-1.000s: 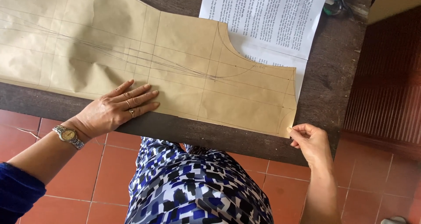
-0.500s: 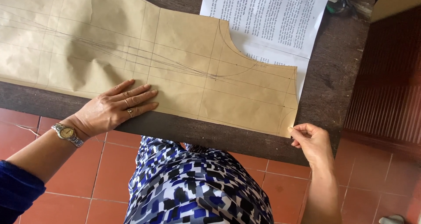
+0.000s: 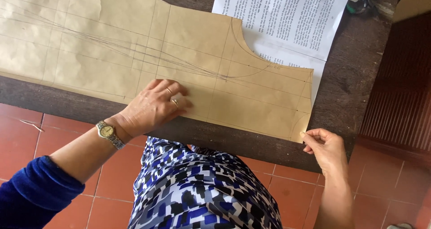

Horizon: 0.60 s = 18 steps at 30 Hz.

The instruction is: The person aligns a paper pattern on a table, then uses a yellow ruler and a blue pen to measure and mark lines on the pattern. They repeatedly reposition the ruler to draw straight lines along the pattern's edges.

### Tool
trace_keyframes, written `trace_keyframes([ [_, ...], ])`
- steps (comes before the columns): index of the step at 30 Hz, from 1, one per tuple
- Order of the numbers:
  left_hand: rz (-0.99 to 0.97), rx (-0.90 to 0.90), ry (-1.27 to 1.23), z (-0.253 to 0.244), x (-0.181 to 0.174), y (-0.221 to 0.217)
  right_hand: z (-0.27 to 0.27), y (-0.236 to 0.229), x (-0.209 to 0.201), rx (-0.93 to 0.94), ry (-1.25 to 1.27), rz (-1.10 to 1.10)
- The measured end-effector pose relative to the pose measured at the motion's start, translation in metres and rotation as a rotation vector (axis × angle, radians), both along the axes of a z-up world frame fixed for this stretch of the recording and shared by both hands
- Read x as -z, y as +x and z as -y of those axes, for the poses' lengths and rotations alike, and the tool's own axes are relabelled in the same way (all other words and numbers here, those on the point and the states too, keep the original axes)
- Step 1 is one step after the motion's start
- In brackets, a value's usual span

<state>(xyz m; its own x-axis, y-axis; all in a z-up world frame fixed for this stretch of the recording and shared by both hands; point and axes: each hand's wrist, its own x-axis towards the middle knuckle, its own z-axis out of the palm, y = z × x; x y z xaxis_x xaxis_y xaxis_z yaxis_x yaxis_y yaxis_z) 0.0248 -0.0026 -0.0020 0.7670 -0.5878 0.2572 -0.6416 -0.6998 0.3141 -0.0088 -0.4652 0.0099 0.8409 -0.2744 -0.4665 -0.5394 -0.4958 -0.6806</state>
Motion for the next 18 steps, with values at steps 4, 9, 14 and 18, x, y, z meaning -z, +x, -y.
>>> trace_keyframes([
  [4,-0.011,0.085,-0.003,0.001,-0.004,0.0,-0.001,0.0,-0.003,0.001,-0.003,-0.003],
  [9,0.004,0.093,-0.042,-0.006,0.008,0.003,-0.002,-0.002,-0.003,-0.003,-0.001,0.006],
  [14,0.021,0.118,-0.068,-0.011,0.021,0.008,0.003,-0.003,0.005,-0.004,-0.003,0.007],
  [18,0.034,0.118,-0.08,-0.008,0.015,0.01,-0.003,-0.001,-0.002,0.006,-0.005,0.007],
])
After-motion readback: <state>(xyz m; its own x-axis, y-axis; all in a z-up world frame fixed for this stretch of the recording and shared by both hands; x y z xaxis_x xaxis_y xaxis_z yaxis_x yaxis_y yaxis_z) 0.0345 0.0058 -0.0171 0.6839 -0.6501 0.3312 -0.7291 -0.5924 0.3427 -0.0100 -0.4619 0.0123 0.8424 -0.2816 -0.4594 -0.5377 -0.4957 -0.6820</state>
